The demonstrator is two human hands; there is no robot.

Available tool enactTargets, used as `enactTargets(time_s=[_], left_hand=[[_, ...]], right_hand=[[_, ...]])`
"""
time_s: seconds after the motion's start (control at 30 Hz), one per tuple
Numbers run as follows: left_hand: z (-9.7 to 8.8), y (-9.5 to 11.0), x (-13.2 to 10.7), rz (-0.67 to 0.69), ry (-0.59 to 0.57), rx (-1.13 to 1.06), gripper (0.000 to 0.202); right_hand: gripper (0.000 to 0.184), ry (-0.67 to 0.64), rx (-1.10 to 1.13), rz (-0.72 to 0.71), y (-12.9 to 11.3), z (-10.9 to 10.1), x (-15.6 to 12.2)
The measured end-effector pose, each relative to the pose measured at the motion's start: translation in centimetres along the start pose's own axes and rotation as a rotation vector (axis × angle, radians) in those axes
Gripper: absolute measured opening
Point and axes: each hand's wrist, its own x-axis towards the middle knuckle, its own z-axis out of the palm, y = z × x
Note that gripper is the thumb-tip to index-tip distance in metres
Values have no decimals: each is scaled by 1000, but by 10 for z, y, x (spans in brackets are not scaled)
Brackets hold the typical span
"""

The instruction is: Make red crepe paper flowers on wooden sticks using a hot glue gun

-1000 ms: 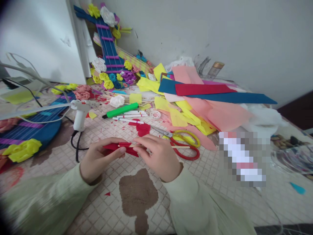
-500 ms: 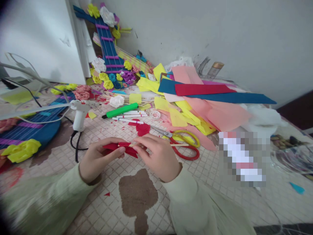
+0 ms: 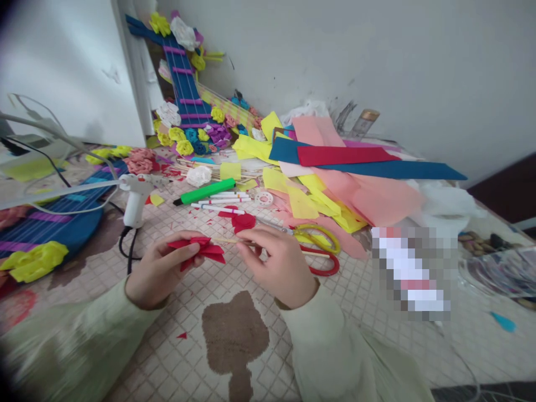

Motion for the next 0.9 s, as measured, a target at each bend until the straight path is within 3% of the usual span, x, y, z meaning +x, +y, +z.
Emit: enactTargets(time_s=[0.23,0.37,0.6,0.73,0.9], left_hand=[[-4,-5,-4,149,-66,202,16],[-1,-5,-7,167,-132,224,18],[4,-7,-12,74,-290,148,21],[4,-10,-14,58,-321,174,27],[4,-9,-15,168,-352,282,22]], right_hand=[[20,-114,187,190,-5,-1,0],[18,-166,247,199,-6,0,-1],[13,-220,358,251,-8,0,0],[12,-238,356,230,-9,2,-1],[13,-271,359,226,-7,3,-2]])
